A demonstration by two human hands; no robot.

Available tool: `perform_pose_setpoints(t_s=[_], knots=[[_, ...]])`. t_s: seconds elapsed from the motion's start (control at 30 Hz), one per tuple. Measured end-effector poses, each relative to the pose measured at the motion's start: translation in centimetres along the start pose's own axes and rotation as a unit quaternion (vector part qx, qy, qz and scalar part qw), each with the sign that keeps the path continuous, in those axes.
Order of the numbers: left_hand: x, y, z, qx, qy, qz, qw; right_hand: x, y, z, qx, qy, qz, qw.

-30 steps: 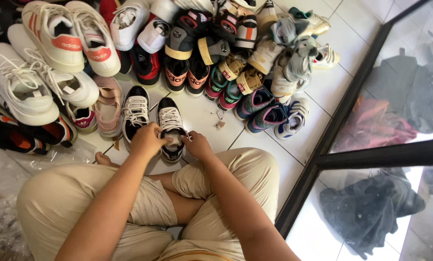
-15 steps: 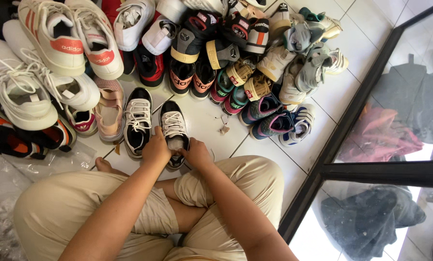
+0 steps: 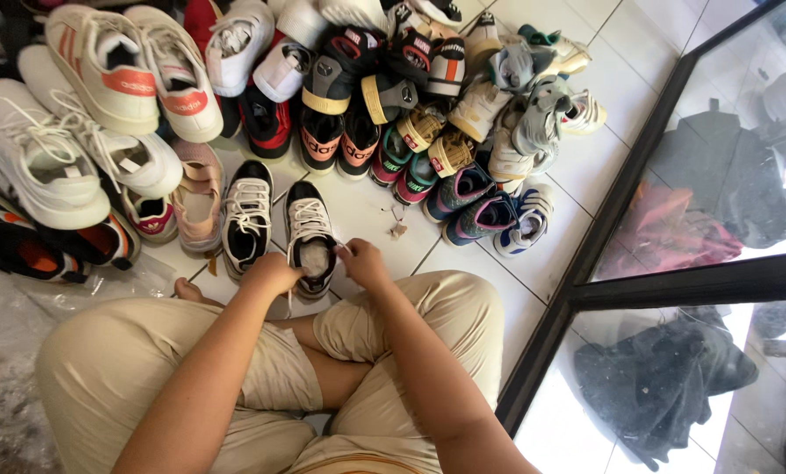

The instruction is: The person laces a pair of black and white shoes while sitting on the floor, using a cloth to wipe one of the shoes before finishing the lacing.

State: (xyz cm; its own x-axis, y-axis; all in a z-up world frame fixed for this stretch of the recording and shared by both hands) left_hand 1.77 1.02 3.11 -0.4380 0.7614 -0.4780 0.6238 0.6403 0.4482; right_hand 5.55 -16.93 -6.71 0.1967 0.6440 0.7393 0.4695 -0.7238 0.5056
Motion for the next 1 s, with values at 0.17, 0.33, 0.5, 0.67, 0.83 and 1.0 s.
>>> perform_pose_setpoints(t_s=[0.17, 0.33, 0.5, 0.67, 0.83, 1.0], knots=[[-0.2, 2.7, -3.7, -0.059, -0.039, 0.026, 0.997, 0.8, 3.4, -0.9, -0.033, -0.015, 0.137, 0.990], [2.2, 4.4, -2.3, -0.156, -0.043, -0.021, 0.987, -1.3, 4.7, -0.2, -0.031, -0.010, 0.293, 0.955], [0.5, 5.3, -5.9, -0.084, -0.020, 0.006, 0.996, -1.8, 5.6, -0.1, -0.055, -0.055, 0.288, 0.954], [2.2, 4.9, -4.7, -0.004, -0.029, 0.043, 0.999, 1.6, 6.5, -3.1, -0.055, -0.053, 0.304, 0.949], [1.9, 5.2, -4.9, -0.022, 0.015, 0.127, 0.991, 6.9, 9.4, -6.6, -0.135, 0.002, 0.302, 0.944], [0.4, 3.3, -3.6, -0.277, -0.094, 0.076, 0.953, 7.2, 10.0, -6.2, -0.297, 0.165, 0.496, 0.799]])
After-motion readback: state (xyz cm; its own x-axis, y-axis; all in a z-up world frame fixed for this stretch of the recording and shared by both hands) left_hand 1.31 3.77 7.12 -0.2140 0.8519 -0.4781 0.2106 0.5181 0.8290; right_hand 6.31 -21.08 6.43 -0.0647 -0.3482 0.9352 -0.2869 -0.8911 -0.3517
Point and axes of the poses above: each hand's wrist, its own z-axis towards the middle knuckle, its own y-axis out of the back of the hand, x = y × z, the point moved 1 cm from there along z, towards the middle knuckle, and after that the axes turned 12 degrees about x, right-handed, at the moved point
